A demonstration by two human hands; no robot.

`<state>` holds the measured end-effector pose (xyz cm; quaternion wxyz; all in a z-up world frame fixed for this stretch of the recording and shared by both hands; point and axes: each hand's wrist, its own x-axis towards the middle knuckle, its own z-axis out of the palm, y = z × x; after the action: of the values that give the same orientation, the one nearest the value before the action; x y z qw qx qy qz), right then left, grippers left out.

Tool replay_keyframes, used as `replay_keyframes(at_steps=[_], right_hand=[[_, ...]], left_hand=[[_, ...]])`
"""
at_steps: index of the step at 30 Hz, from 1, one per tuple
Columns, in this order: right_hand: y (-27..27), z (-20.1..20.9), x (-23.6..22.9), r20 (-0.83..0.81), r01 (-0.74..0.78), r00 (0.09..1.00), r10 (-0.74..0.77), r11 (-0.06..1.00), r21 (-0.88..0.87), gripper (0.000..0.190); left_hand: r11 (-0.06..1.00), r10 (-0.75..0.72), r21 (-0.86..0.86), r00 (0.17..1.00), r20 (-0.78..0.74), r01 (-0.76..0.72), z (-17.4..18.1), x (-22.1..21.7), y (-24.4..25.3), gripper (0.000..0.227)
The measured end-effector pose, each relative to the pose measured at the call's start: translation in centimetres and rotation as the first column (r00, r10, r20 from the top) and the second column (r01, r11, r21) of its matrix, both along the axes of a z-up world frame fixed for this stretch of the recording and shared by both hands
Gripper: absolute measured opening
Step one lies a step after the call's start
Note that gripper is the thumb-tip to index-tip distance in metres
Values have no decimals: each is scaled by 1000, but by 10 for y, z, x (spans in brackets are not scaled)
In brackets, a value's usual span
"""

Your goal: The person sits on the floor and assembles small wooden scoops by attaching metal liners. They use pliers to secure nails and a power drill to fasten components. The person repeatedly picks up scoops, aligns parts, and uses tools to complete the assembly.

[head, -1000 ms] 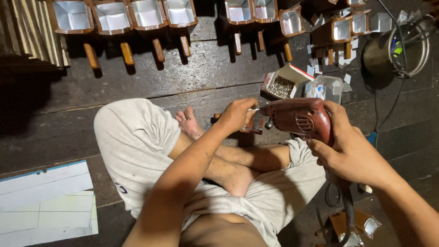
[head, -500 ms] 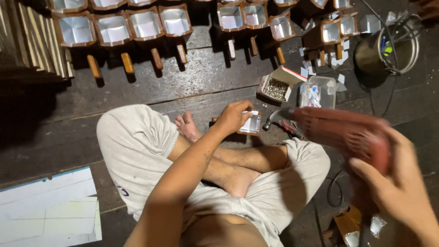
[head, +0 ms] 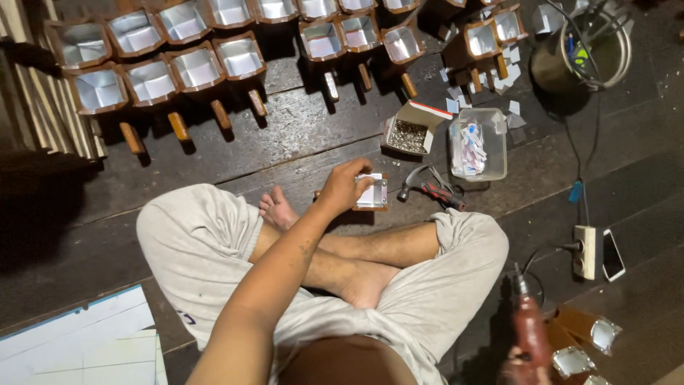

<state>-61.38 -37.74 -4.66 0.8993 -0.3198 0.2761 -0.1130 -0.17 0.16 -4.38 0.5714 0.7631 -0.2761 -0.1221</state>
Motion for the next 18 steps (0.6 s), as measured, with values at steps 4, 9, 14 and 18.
replay_keyframes(at_steps=[4, 9, 14, 18], right_hand=[[66, -53, 3, 325, -266, 944, 50, 699, 664, 67], [60, -67, 85, 602, -659, 733, -317, -113, 744, 60], [49, -40, 91, -124, -621, 546, -828, -302, -723, 58], [52, 46, 329, -72, -304, 901, -428, -506, -807, 35]], left_hand=[[997, 34, -69, 996, 82, -28, -4, 2, 1, 25], [998, 35, -55, 996, 79, -31, 0, 2, 4, 24], [999, 30, -42, 997, 73, -27, 1, 0, 2, 23], [999, 34, -15, 998, 48, -34, 11, 1, 2, 23]])
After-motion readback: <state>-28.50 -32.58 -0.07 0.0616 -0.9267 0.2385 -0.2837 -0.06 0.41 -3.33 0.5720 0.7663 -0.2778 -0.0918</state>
